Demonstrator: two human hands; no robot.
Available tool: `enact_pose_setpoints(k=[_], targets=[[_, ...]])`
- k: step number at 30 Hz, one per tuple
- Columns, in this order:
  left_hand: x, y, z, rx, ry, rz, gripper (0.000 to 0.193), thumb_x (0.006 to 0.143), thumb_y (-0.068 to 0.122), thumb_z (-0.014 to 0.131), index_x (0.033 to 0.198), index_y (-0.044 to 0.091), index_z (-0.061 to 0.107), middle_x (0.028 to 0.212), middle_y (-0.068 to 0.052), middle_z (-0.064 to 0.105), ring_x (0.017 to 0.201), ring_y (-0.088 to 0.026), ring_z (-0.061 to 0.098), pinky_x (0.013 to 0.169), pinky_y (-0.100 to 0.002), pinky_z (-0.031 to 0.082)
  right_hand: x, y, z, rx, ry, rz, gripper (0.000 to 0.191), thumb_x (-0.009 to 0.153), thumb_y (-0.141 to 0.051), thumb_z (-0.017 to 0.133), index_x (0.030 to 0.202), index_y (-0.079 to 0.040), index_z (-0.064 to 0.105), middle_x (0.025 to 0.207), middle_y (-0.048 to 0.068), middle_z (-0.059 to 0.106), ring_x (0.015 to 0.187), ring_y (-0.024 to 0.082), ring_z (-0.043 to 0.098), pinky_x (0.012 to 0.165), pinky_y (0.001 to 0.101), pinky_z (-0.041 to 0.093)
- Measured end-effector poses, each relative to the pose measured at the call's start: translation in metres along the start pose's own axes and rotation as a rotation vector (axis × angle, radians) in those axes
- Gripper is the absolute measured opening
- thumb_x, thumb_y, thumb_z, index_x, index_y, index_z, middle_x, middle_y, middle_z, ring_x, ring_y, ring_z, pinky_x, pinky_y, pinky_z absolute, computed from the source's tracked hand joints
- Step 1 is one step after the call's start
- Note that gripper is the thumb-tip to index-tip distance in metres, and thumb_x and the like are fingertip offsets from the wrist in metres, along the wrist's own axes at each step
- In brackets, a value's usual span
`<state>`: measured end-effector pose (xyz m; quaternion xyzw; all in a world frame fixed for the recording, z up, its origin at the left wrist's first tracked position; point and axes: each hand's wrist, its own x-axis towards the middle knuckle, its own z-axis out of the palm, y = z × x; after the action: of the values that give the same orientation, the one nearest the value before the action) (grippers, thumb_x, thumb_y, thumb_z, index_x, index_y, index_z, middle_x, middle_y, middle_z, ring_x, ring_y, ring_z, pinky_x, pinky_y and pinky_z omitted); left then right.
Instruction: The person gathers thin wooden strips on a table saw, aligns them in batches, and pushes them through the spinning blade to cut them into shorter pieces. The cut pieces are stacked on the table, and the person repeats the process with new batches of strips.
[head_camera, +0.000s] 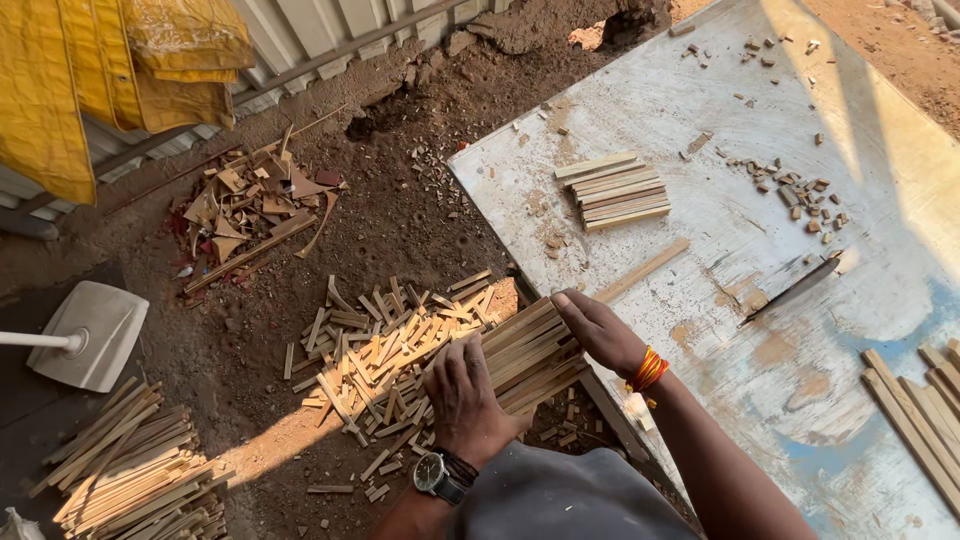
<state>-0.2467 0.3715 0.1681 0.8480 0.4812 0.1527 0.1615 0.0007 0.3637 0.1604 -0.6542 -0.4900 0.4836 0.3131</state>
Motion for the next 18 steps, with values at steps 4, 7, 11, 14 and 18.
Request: enact_pose_setpoints(k=[4,7,11,14,18], targets=[[0.007,0.004,0.006,-0.032,-0.002,-0.054,0.133,0.048,0.061,0.095,0.147,0.002,0.027,0.136,-0.02,0.039,0.129,-0.041,0.036,0.104,-0.062,0.031,-0.007,0.0,-0.01,0.491,-0.078,0.078,0.055,0.103,-0.047,0.04,0.137,-0.008,0.061,0.107,0.004,0.071,0.092,0.013,0.065,0.077,0.0322,0.054],[0.021,0.009,0.015,-0.025,0.037,-0.046,0.134,0.049,0.063,0.092,0.148,0.0,0.027,0.137,-0.021,0.039,0.128,-0.041,0.038,0.103,-0.062,0.033,-0.021,0.001,-0.007,0.758,0.02,0.027,0.054,0.102,-0.043,0.046,0.136,-0.004,0.06,0.107,0.005,0.072,0.094,0.013,0.069,0.08,0.0305,0.056],[0.032,0.016,0.024,-0.056,0.144,0.019,0.131,0.052,0.07,0.091,0.144,0.0,0.029,0.132,-0.021,0.04,0.124,-0.041,0.04,0.097,-0.062,0.035,-0.021,0.002,0.012,0.544,0.372,0.031,0.048,0.105,-0.041,0.054,0.119,0.003,0.066,0.096,0.008,0.07,0.085,0.016,0.065,0.075,0.0344,0.055],[0.034,0.019,0.024,-0.045,0.138,0.04,0.129,0.051,0.064,0.091,0.145,0.001,0.03,0.134,-0.02,0.04,0.124,-0.04,0.041,0.095,-0.06,0.037,-0.016,0.003,0.01,0.09,0.481,0.051,0.053,0.104,-0.048,0.045,0.115,-0.002,0.068,0.079,0.008,0.07,0.073,0.017,0.067,0.068,0.0348,0.054],[0.035,0.023,0.022,-0.039,0.108,0.061,0.127,0.054,0.063,0.091,0.147,0.001,0.029,0.134,-0.02,0.04,0.125,-0.039,0.041,0.094,-0.061,0.038,-0.017,0.006,-0.009,-0.045,0.324,0.023,0.057,0.108,-0.05,0.041,0.094,0.0,0.064,0.073,0.01,0.066,0.072,0.019,0.064,0.067,0.0351,0.054]])
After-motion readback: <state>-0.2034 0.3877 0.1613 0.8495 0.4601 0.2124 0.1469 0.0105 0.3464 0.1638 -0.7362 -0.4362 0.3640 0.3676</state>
